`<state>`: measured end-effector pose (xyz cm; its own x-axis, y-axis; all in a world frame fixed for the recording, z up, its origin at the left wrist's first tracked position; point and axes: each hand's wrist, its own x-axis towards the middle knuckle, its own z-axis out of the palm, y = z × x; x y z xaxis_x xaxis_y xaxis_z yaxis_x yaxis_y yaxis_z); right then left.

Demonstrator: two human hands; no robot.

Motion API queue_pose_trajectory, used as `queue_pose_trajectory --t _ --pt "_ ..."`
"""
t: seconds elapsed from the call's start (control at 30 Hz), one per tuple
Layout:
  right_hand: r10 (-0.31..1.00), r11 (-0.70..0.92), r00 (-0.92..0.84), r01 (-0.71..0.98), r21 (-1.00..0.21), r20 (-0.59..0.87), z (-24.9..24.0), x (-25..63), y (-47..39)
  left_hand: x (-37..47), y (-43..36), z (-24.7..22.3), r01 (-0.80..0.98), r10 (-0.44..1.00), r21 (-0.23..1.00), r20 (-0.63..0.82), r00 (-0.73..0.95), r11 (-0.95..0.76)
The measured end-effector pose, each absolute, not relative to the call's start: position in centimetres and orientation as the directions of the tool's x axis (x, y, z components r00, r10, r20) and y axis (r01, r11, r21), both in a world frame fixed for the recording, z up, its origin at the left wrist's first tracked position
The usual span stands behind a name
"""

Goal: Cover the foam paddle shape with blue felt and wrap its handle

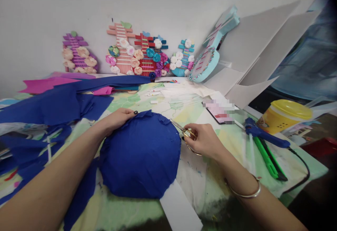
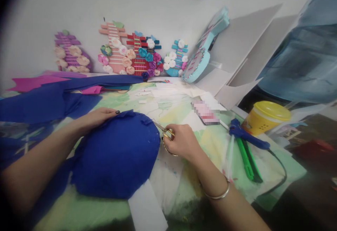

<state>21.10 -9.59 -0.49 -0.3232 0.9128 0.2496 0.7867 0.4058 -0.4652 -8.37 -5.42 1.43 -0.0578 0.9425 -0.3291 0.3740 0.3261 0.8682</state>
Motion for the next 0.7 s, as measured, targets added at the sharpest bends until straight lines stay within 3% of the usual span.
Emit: queue_pose_trajectory --t 0.7 --pt "0.904 0.423 -0.316 0.765 -0.486 0.289 -0.5 21.21 -9.64 -8.63 -5.25 1.16 0.433 0.938 0.839 -0.343 -0.052 0.331"
